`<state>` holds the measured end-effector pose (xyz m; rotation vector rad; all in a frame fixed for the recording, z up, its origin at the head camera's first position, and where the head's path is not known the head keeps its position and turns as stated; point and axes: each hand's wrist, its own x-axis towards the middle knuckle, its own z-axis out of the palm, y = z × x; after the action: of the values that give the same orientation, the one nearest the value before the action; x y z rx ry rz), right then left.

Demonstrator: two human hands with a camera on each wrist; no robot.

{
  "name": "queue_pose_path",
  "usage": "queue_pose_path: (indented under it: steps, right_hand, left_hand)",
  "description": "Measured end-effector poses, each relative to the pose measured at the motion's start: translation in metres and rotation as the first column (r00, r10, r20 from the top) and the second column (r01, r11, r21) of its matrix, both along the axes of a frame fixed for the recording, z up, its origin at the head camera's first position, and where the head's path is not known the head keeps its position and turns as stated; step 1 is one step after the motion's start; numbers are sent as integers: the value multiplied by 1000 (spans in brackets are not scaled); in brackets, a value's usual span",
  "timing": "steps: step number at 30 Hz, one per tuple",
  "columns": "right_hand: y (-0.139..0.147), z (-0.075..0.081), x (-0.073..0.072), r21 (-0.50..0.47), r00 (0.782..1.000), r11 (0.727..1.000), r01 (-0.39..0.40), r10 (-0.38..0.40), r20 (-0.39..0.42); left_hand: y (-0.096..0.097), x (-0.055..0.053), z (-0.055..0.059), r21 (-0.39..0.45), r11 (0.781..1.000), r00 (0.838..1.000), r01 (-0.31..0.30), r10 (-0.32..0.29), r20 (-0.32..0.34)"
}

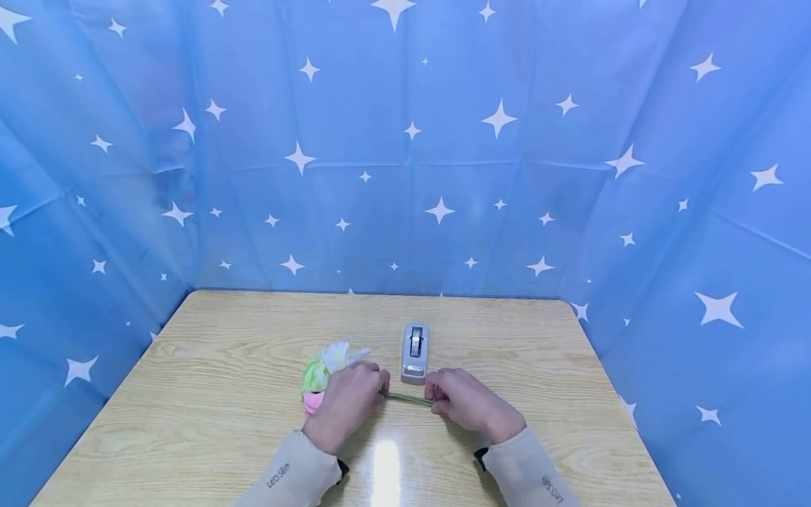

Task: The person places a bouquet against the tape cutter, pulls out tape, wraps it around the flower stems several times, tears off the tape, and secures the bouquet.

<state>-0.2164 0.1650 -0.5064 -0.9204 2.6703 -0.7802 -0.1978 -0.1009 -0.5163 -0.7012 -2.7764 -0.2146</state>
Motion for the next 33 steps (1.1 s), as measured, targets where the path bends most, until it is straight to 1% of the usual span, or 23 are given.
queue_pose_path:
  steps: [4,7,12,17,20,24,28,33]
  right_hand:
    - [2,1,0,7,1000,1000,13,-13,-3]
    - [3,3,1,14,999,999,35,-35,19]
    - [3,6,2,41,996,996,76,-78,51]
    - [4,8,1,37,994,996,83,-85,62]
    - [5,10,1,26,995,996,89,-90,51]
    - [5,11,0,14,992,992,122,-122,-12]
    - [2,11,-3,-22,978,980,197,-198,-69]
    - [-3,11,-6,-99,949,950,297,-306,-80]
  left_hand:
    - [1,1,2,-26,1000,1000,0,0,0]
    - [1,2,3,-39,999,1000,5,-5,6]
    - [2,3,4,-34,999,1000,15,-14,9]
    - [3,4,6,-26,999,1000,22,-22,-2]
    - [4,4,7,-7,1000,1000,30,-30,-6]
    - [5,3,8,29,999,999,39,-39,-14]
    - [9,1,8,75,997,1000,26,-26,-7]
    - [17,-2,8,163,987,1000,-1,-1,13]
